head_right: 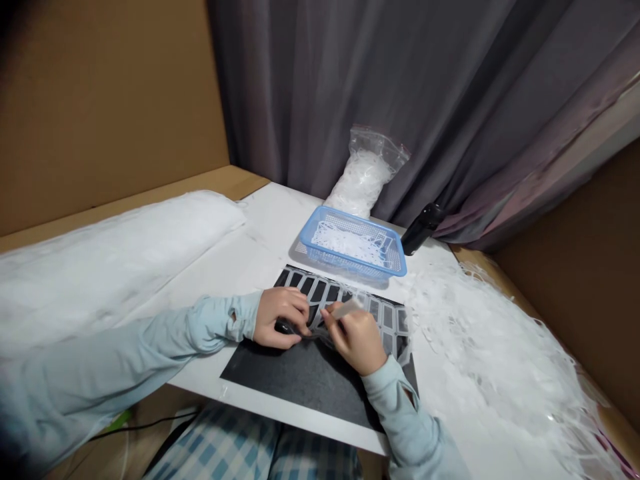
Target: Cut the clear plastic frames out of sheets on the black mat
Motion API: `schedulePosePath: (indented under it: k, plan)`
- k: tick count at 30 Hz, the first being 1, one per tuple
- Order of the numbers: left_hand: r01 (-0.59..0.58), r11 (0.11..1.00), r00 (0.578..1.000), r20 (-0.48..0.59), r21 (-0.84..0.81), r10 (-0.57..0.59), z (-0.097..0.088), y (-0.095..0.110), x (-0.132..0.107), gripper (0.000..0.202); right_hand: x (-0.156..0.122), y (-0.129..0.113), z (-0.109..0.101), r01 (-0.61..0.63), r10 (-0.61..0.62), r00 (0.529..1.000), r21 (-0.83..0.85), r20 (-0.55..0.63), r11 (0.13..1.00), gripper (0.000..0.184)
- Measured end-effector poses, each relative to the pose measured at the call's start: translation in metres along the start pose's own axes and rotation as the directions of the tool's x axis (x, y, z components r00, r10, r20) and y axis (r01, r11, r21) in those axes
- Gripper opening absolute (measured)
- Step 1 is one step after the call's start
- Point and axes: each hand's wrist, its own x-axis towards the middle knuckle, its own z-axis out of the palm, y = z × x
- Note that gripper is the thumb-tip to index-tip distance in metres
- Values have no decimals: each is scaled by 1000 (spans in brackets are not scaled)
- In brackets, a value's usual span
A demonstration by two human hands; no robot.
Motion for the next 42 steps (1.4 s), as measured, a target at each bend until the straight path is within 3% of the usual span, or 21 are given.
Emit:
schedulePosePath:
  k: [5,21,28,32,37,39,42]
  plan:
    - [-25,999,1000,-1,38,25,-3,4,2,12,0,-2,-2,-91,99,995,206,-30,974,22]
    - [-76,990,997,-7,120,77,-4,2,1,17,2,-9,0,-99,85,994,258,63,961,23]
    - [-64,994,998,-18,87,66,-2,0,0,15,2,-10,0,-32,18,996,147,92,989,23]
    - [-12,998,1000,14,54,11,-3,-1,0,12,1,-14,2,134,-128,981,-35,148,990,25]
    - [26,999,999,28,24,-27,-4,-3,0,11,1,-18,4,461,-406,886,-312,225,831,25]
    - [31,999,999,33,19,-31,-4,-3,-1,11,2,-16,1,496,-431,868,-363,247,789,24]
    - [20,1000,999,37,-4,-20,-4,-4,-1,15,3,-8,-10,435,-377,900,-438,217,787,26]
